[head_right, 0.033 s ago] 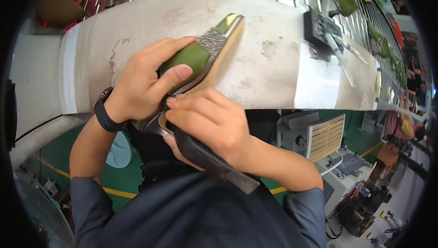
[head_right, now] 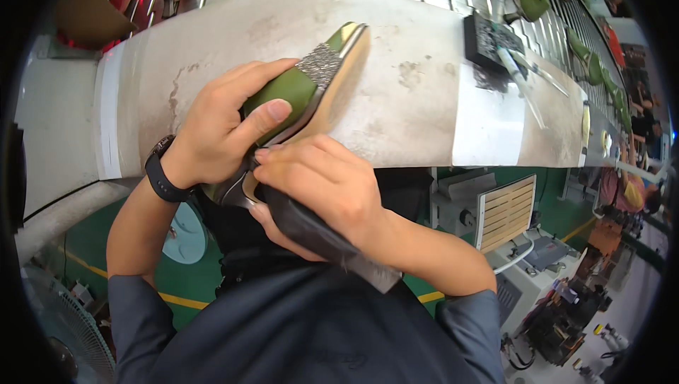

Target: The person assembles high-heeled shoes by picking shoe lasts and soles from a conveyor, pressing the soles onto the lasts by hand, tapping them with a hammer, and placing the assembled shoes back onto the conveyor.

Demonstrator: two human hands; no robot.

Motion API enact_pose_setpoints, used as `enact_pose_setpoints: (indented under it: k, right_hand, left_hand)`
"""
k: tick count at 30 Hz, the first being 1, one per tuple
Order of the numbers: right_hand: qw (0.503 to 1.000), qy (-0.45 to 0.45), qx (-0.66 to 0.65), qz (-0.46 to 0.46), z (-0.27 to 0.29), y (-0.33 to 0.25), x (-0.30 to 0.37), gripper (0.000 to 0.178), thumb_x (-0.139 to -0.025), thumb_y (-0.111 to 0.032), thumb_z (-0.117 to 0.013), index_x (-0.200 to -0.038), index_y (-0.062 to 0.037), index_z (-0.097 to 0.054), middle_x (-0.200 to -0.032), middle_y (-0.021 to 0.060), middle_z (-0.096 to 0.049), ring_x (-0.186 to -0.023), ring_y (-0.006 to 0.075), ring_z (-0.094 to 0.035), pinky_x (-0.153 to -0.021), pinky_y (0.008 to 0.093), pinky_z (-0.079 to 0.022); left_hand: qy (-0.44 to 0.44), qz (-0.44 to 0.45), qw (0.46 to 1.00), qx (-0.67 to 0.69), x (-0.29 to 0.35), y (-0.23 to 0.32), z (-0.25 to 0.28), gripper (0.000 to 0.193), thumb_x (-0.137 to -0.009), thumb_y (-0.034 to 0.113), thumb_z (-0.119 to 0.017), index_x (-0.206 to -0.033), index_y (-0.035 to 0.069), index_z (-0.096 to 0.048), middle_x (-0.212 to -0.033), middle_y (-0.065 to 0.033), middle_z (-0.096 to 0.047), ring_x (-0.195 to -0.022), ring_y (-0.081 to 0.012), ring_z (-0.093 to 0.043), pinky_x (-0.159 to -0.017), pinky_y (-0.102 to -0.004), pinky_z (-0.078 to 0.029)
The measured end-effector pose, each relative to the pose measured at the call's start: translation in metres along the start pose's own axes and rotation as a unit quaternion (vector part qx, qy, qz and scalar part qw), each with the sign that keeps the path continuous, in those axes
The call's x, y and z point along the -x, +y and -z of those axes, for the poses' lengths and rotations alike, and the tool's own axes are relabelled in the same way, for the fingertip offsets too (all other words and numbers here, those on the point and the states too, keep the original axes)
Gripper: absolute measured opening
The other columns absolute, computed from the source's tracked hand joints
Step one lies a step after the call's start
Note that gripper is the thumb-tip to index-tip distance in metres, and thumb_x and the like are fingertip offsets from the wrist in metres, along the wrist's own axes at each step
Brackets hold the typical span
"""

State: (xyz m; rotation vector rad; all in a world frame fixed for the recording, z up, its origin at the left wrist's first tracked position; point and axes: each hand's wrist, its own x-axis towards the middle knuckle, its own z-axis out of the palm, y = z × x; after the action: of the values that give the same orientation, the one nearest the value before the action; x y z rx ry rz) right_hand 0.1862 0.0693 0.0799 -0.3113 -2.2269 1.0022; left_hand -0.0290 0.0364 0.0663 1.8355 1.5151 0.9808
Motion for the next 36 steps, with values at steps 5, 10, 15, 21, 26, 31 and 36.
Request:
enact_pose_setpoints:
  k: [5,10,15,21,26,31,36]
  right_hand:
    - [0.945,0.042,-0.173,-0.275,0.051,-0.011,0.011,0.028,-0.095,-0.008,-0.075,-0.121,-0.0013,-0.071,-0.103,0.0098,-0.077,-0.090,0.0117,-0.073,-0.080,0.0286,-0.058]
    - [0.923,0.272,-0.170,-0.212,0.084,0.008,-0.001,0.023,-0.099,-0.004,-0.067,-0.120,0.0042,-0.069,-0.110,0.0142,-0.078,-0.096,0.0125,-0.071,-0.088,0.0261,-0.055]
    - [0.943,0.184,-0.156,-0.231,0.073,0.027,-0.020,0.017,-0.094,-0.005,-0.074,-0.109,0.0023,-0.072,-0.095,0.0075,-0.078,-0.084,0.0084,-0.070,-0.076,0.0244,-0.054]
    - [0.953,0.194,-0.106,-0.207,0.083,0.054,-0.037,0.015,-0.094,-0.006,-0.075,-0.104,0.0038,-0.072,-0.093,0.0090,-0.078,-0.085,0.0095,-0.071,-0.078,0.0259,-0.056]
    - [0.884,0.258,-0.163,-0.353,0.079,0.113,-0.036,0.016,-0.093,-0.011,-0.077,-0.100,0.0033,-0.075,-0.091,0.0049,-0.075,-0.078,0.0110,-0.067,-0.074,0.0260,-0.055]
    - [0.865,0.307,-0.235,-0.320,0.074,0.101,-0.010,0.016,-0.095,-0.012,-0.077,-0.103,0.0019,-0.076,-0.095,0.0074,-0.076,-0.086,0.0129,-0.069,-0.077,0.0261,-0.056]
    - [0.880,0.232,-0.244,-0.335,0.069,0.078,-0.004,0.018,-0.097,-0.012,-0.074,-0.108,0.0024,-0.076,-0.101,0.0091,-0.079,-0.092,0.0140,-0.071,-0.085,0.0278,-0.057]
  left_hand:
    - [-0.077,0.101,0.987,0.102,-0.028,0.019,0.007,0.064,-0.100,0.032,-0.072,-0.148,-0.005,-0.052,-0.116,-0.0270,-0.072,-0.106,-0.0368,-0.071,-0.096,-0.0400,-0.054]
    - [-0.061,0.097,0.988,-0.101,-0.046,0.037,-0.019,0.081,-0.082,0.038,-0.086,-0.144,-0.001,-0.053,-0.103,-0.0255,-0.074,-0.095,-0.0429,-0.073,-0.085,-0.0451,-0.057]
    - [-0.061,0.121,0.986,-0.094,-0.047,0.041,-0.019,0.061,-0.081,0.033,-0.086,-0.126,0.002,-0.058,-0.087,-0.0229,-0.071,-0.082,-0.0444,-0.071,-0.073,-0.0481,-0.055]
    - [-0.059,0.106,0.986,-0.116,-0.049,0.035,-0.019,0.063,-0.081,0.033,-0.085,-0.127,0.000,-0.058,-0.089,-0.0251,-0.071,-0.083,-0.0454,-0.071,-0.073,-0.0481,-0.055]
    - [-0.055,0.092,0.989,-0.099,-0.049,0.037,-0.013,0.070,-0.083,0.037,-0.084,-0.133,-0.004,-0.056,-0.092,-0.0279,-0.072,-0.086,-0.0458,-0.072,-0.078,-0.0466,-0.057]
    - [0.197,-0.041,0.979,-0.019,-0.033,0.065,0.024,0.080,-0.081,0.029,-0.089,-0.143,-0.004,-0.050,-0.118,-0.0210,-0.069,-0.105,-0.0317,-0.073,-0.091,-0.0419,-0.058]
    - [0.110,-0.173,0.977,0.062,-0.025,0.109,0.047,0.071,-0.082,0.008,-0.081,-0.143,0.000,-0.045,-0.139,-0.0189,-0.062,-0.128,-0.0257,-0.062,-0.111,-0.0402,-0.047]
